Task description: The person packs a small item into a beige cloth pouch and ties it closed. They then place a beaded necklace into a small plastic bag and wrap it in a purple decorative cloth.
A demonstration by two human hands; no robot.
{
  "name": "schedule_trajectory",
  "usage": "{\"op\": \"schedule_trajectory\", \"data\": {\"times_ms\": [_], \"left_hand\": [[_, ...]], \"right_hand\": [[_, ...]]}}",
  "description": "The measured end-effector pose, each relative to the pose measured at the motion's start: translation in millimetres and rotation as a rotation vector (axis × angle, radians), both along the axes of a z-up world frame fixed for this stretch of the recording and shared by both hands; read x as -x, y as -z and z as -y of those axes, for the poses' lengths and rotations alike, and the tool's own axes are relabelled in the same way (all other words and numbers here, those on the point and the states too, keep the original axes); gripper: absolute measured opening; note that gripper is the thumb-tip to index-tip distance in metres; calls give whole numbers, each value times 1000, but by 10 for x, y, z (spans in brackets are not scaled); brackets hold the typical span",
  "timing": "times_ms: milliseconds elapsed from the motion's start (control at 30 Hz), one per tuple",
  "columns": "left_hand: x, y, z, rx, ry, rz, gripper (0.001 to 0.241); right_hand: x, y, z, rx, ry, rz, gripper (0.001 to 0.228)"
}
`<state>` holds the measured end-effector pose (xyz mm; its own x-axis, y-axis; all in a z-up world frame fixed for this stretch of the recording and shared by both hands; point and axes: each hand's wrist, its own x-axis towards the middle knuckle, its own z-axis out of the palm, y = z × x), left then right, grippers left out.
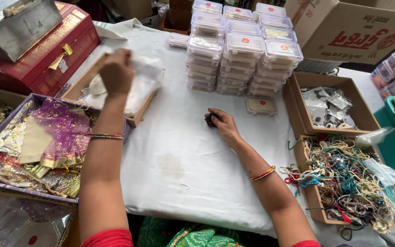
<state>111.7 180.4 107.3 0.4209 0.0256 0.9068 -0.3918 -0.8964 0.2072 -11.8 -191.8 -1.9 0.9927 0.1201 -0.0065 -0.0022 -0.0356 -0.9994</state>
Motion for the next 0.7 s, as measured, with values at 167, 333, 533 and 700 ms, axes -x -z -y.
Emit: {"op": "schedule_trajectory", "data": {"times_ms": [167, 333, 533, 700], "left_hand": [[454, 121, 1130, -152, 152, -311, 5], [699, 453, 1749, 137, 381, -661, 31], [317, 853, 1666, 592, 321, -772, 36], [555, 678, 1645, 147, 173, -90, 12]], "right_hand": [[76, -63, -39, 10, 21, 66, 38], [-31, 111, -37, -78, 135, 260, 38], [40, -121, -9, -16, 337, 207, 41], [26, -131, -18, -61, 358, 198, 41]]}}
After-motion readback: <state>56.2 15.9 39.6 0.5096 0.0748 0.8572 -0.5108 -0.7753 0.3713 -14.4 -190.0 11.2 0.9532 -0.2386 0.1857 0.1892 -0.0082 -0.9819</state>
